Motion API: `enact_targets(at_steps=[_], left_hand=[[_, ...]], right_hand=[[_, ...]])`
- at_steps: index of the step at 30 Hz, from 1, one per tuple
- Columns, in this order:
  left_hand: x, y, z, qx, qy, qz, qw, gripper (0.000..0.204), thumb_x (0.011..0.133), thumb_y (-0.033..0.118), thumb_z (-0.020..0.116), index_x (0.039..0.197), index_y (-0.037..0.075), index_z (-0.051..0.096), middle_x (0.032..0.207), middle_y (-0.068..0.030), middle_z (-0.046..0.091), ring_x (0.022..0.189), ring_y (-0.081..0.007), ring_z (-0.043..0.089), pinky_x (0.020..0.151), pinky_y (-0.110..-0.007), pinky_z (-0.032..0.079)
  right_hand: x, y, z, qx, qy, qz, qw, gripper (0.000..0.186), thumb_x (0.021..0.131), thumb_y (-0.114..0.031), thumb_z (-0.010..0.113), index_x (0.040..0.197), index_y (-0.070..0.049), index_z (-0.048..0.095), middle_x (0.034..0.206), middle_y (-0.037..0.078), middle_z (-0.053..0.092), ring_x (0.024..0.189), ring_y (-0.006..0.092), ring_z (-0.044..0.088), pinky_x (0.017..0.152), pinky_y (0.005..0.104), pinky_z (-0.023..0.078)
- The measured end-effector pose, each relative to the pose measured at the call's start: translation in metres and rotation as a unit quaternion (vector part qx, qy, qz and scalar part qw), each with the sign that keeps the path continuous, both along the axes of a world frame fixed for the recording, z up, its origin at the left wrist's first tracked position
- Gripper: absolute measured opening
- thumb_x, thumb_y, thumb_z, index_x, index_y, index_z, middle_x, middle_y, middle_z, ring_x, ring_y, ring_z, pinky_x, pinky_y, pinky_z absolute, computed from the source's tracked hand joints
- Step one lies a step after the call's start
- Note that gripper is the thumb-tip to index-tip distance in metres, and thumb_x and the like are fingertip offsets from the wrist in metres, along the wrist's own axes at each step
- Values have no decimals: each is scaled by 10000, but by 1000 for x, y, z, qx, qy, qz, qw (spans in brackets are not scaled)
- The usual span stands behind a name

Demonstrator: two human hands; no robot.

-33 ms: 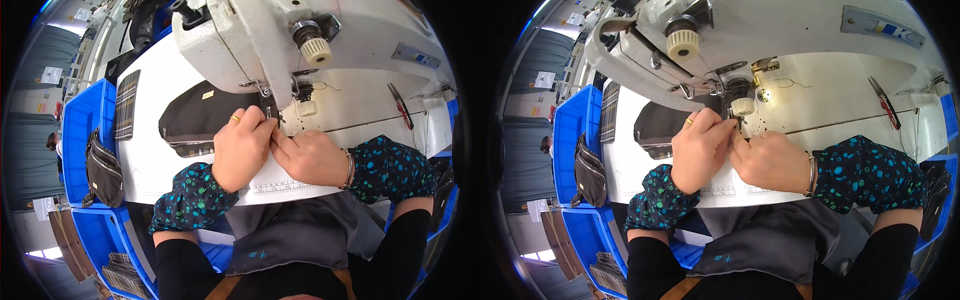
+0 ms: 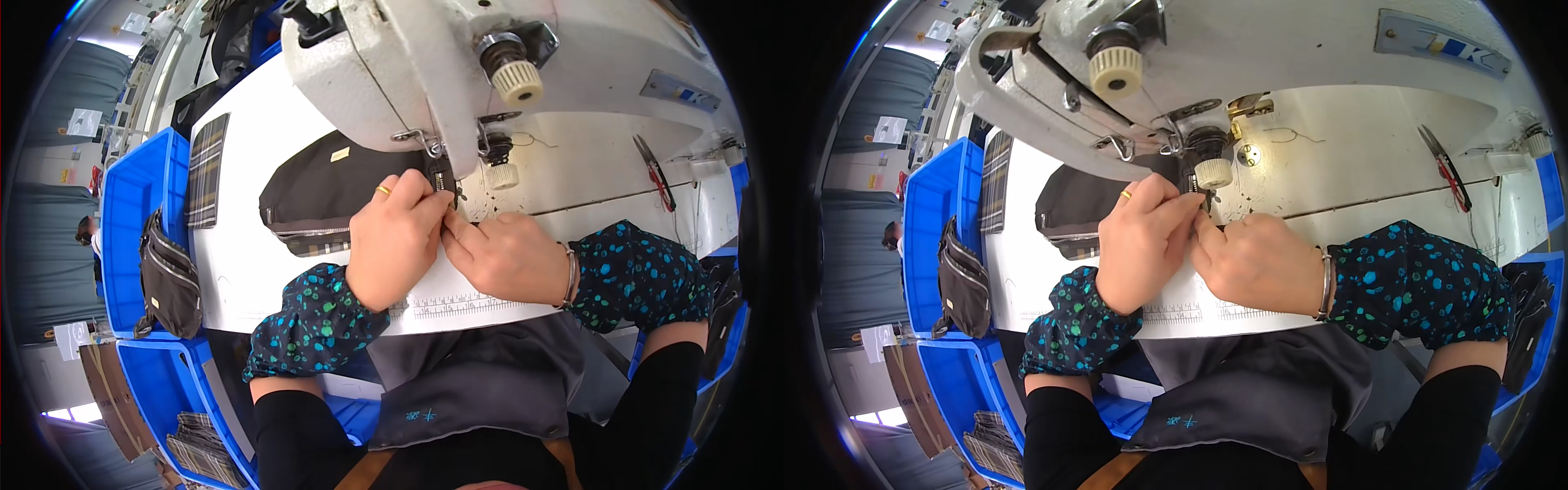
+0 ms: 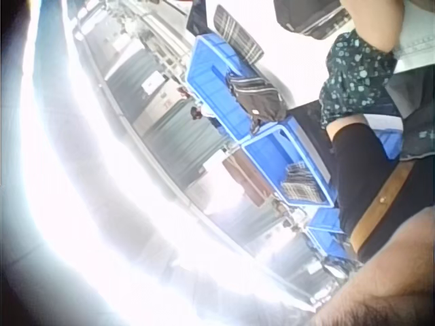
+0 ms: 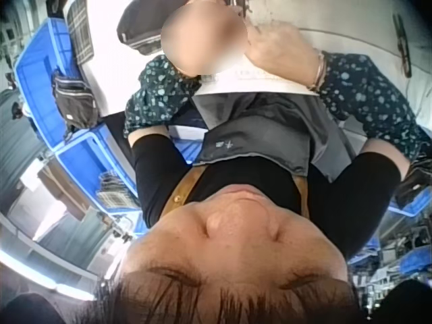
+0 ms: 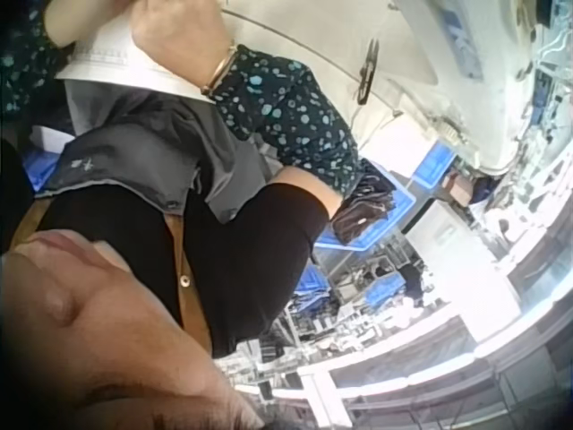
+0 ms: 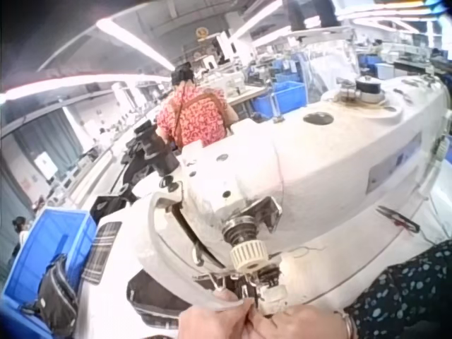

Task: The person sews zippers onto small fabric pouches using an industrial sewing machine. They repeatedly pick up pouches from a blue bin, align the zipper with the fabric edge, and guide the material through the machine to stitch the zipper in place. After sewing, the person cuts the thread and places the finished pouch into a separate bin.

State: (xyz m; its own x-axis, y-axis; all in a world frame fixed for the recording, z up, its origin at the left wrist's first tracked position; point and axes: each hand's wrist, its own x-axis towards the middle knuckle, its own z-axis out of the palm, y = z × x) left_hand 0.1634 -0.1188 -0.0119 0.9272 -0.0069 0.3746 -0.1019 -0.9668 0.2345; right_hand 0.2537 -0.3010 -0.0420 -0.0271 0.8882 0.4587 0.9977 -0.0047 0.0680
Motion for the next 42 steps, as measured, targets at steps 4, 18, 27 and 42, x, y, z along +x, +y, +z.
enact_targets(at_steps=[4,18,27,42], left_hand=[[0,0,1,-38,21,7,999,267,797,31,780,1048,117,803,948,-31,634,876,-267,653,695,-385,561],[10,5,-5,-54,15,-14,998,251,792,4,741,1015,101,800,938,-37,698,844,-295,677,726,-391,554],[24,12,-6,-16,-9,7,1000,184,860,68,722,1032,94,783,1020,-45,713,831,-333,703,712,-428,570],[11,19,-3,100,-29,-23,994,341,722,136,748,1062,120,783,966,-15,565,859,-211,649,627,-340,554]], right_hand=[[1,3,1,28,8,18,999,251,807,-161,684,957,35,728,1066,250,756,530,148,641,487,293,497],[2,5,-2,6,7,-6,1000,297,814,-137,675,1045,39,736,1155,246,747,559,139,633,503,295,497],[16,15,1,2,14,-43,999,301,822,-131,667,1053,58,709,1039,194,736,571,150,655,504,307,512],[14,14,1,-10,96,-24,995,359,854,-109,670,1192,4,713,1193,118,735,607,149,643,550,312,530]])
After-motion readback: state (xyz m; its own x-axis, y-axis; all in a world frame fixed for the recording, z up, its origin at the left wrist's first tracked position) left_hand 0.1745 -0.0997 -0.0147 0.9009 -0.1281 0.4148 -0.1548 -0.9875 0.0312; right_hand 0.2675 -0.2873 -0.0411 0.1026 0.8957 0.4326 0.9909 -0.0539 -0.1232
